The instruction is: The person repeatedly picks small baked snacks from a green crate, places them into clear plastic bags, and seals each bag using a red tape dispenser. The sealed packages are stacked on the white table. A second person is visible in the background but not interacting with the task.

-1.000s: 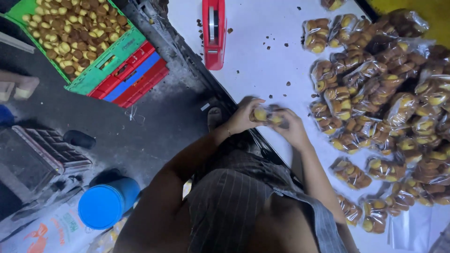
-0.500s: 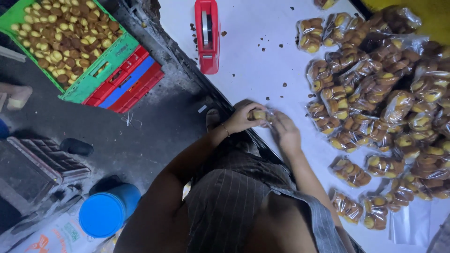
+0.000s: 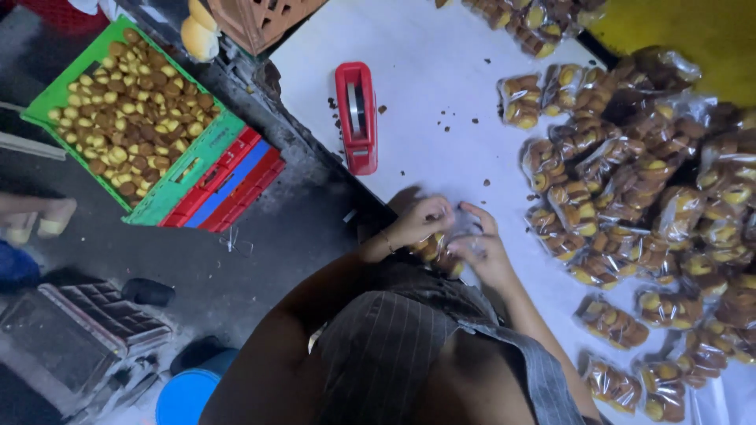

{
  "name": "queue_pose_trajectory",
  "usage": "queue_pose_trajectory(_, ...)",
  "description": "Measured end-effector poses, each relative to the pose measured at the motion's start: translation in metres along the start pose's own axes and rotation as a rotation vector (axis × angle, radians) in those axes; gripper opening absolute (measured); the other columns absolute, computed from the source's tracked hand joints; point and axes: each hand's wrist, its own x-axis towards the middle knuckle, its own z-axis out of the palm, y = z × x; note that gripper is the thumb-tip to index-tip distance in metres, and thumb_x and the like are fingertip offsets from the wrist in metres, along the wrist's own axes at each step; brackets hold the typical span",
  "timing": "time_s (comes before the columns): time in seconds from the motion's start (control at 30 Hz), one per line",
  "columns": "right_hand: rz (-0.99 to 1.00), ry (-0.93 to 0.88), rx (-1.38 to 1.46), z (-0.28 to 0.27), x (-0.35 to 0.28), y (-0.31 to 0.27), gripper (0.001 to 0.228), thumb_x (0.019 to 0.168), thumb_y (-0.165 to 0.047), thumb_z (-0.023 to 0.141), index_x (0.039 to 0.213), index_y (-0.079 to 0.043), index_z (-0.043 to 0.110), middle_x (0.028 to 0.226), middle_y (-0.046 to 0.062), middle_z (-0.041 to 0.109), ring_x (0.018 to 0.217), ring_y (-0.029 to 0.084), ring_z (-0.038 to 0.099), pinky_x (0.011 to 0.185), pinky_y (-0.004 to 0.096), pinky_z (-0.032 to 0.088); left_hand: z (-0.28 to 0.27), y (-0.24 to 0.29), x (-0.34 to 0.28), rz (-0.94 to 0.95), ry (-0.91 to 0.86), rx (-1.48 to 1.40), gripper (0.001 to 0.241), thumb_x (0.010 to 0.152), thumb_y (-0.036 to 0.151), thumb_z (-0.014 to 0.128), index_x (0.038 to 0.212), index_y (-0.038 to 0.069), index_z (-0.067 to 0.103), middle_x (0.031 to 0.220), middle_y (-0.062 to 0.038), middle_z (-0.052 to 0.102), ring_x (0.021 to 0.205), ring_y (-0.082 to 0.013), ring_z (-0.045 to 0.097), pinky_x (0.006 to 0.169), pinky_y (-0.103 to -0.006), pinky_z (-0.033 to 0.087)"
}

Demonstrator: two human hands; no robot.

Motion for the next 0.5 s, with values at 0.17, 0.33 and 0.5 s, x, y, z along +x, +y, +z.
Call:
queue_pose_trajectory(0.17,-0.251,0.090,-0.359,0.006,0.025,0.026,0.009,0.089,-0.028,0.075,0.082,-0.022,0.073,0.089,-0.001,0.067,0.086,0.025,0.060,0.082,0.042,0.043,-0.028,0.025,0.003,0.000,-0.078,0.011,0.010,0.089,0.018,0.076,0.096,0.013,0.071,0.086,-0.009,0.073,0.091,-0.0264,0.071,0.087,-0.0412,0.054)
queue_pose_trajectory(0.33,0.257,-0.111,0.190,0.007,0.069,-0.009,0.019,0.096,-0.018,0.071,0.109,-0.008,0.079,0.093,0.015,0.075,0.089,0.023,0.063,0.086,0.044,0.051,-0.075,0.095,-0.007,-0.019,-0.138,-0.028,0.021,0.084,0.025,0.086,0.097,0.010,0.077,0.092,-0.009,0.077,0.090,-0.0179,0.070,0.086,-0.0345,0.055)
queue_pose_trajectory(0.5,0.425,-0.061,0.400,0.057,0.092,0.051,0.028,0.091,-0.017,0.078,0.106,-0.004,0.058,0.090,0.006,0.061,0.089,0.020,0.061,0.079,0.033,0.047,-0.102,0.077,-0.022,0.200,-0.003,0.115,0.020,0.095,0.021,0.075,0.101,0.002,0.076,0.120,-0.024,0.068,0.112,-0.0475,0.065,0.096,-0.0530,0.052)
